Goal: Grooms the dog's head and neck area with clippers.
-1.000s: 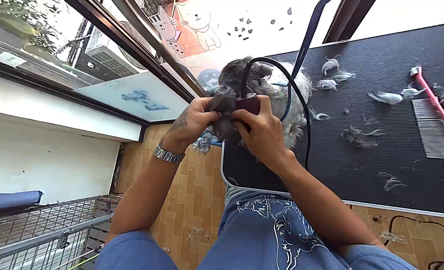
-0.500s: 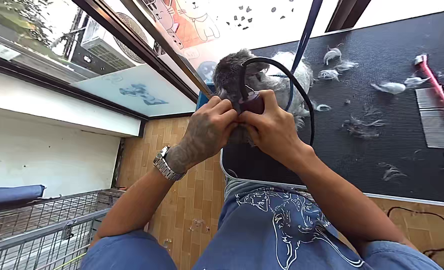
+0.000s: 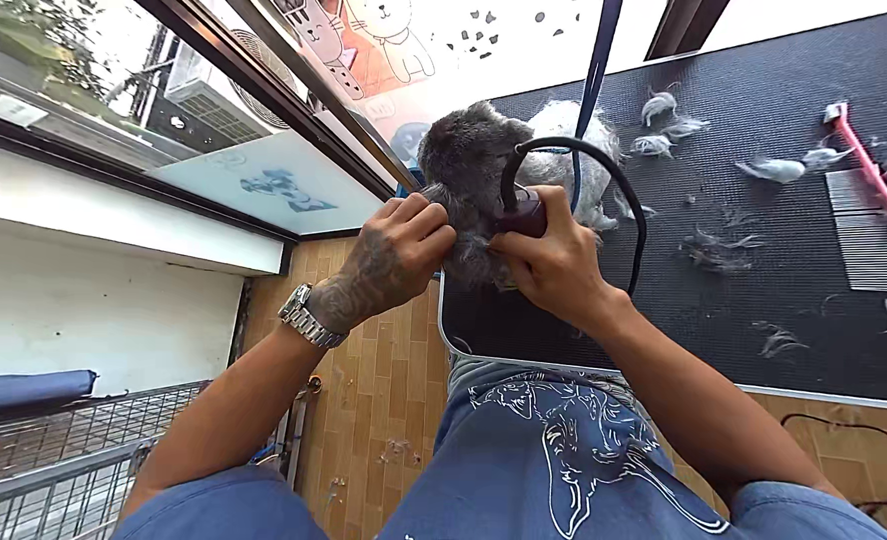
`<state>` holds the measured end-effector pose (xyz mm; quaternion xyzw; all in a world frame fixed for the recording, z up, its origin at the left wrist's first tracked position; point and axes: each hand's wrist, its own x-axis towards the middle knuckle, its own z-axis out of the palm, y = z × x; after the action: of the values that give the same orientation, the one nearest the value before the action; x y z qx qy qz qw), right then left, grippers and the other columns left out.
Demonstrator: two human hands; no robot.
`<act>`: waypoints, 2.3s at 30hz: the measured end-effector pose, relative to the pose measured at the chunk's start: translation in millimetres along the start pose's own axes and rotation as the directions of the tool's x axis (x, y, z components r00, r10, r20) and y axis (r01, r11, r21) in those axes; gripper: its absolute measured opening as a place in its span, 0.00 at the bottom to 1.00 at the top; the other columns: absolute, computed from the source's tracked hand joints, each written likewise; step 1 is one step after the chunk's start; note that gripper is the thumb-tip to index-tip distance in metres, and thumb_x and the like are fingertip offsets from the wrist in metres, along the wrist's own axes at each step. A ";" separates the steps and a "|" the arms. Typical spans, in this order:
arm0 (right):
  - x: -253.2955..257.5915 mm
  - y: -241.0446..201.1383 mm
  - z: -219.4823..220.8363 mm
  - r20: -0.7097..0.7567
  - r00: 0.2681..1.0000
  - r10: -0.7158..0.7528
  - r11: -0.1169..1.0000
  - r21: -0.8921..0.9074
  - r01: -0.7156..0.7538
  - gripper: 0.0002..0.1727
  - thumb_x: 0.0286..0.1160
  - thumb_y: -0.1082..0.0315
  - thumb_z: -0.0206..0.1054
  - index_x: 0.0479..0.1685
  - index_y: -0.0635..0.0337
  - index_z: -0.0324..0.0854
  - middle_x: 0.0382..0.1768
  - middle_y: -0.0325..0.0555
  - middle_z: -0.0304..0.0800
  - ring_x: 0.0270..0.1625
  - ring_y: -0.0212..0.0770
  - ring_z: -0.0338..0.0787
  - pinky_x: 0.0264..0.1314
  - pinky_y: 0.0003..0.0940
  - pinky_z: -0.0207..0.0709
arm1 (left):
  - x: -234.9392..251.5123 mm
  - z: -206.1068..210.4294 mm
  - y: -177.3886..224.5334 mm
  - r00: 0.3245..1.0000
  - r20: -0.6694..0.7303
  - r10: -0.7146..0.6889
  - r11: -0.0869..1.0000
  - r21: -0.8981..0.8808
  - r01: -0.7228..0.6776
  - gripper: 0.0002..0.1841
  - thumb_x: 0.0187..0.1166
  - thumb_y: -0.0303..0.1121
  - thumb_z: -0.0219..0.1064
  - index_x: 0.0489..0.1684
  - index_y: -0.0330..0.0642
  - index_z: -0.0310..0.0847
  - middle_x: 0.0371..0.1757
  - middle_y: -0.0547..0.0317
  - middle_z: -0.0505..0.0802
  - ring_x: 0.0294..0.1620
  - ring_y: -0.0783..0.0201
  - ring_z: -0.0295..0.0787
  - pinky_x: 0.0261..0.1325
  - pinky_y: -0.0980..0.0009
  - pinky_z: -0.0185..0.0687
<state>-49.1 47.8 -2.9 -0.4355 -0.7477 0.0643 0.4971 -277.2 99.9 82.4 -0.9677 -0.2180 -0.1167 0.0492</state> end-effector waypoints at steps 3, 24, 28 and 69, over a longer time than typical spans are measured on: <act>-6.2 0.9 5.6 -0.026 1.000 -0.011 1.000 -0.006 0.011 0.07 0.74 0.69 0.68 0.32 0.51 0.92 0.59 0.64 0.82 0.49 0.53 0.90 0.33 0.42 0.83 | -9.3 8.5 -5.1 0.999 -0.047 -0.017 1.000 0.005 0.017 0.09 0.80 0.27 0.60 0.36 0.38 0.88 0.41 0.47 0.90 0.49 0.46 0.86 0.52 0.54 0.81; 29.1 -11.6 -82.9 0.064 0.865 0.497 0.514 0.782 -0.353 0.36 0.87 0.65 0.50 0.92 0.53 0.37 0.58 0.43 0.82 0.39 0.39 0.91 0.40 0.38 0.92 | 41.4 4.5 -40.1 0.580 0.557 -0.595 0.009 -0.717 0.697 0.07 0.84 0.27 0.63 0.42 0.36 0.88 0.35 0.59 0.95 0.37 0.69 0.93 0.46 0.69 0.91; -6.6 -26.0 -63.7 0.116 0.792 0.599 0.157 0.953 -0.258 0.37 0.78 0.30 0.57 0.80 0.40 0.64 0.45 0.36 0.91 0.41 0.40 0.93 0.48 0.41 0.90 | 45.0 5.1 -54.2 0.664 0.591 -0.459 0.016 -0.742 0.671 0.09 0.84 0.26 0.61 0.36 0.38 0.87 0.33 0.61 0.95 0.35 0.72 0.92 0.44 0.72 0.91; 86.6 -0.9 -45.9 0.167 0.978 -0.127 0.887 0.461 0.036 0.45 0.69 0.69 0.78 0.81 0.81 0.54 0.60 0.60 0.89 0.67 0.46 0.90 0.72 0.44 0.85 | 36.4 0.3 -29.9 0.710 0.479 -0.516 0.091 -0.794 0.601 0.06 0.80 0.24 0.67 0.32 0.36 0.85 0.28 0.59 0.92 0.29 0.72 0.91 0.37 0.75 0.88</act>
<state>-23.9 93.7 80.0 -0.2668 -0.7739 0.2584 0.5129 -258.1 141.7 92.4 -0.6630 -0.4642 -0.1894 -0.5560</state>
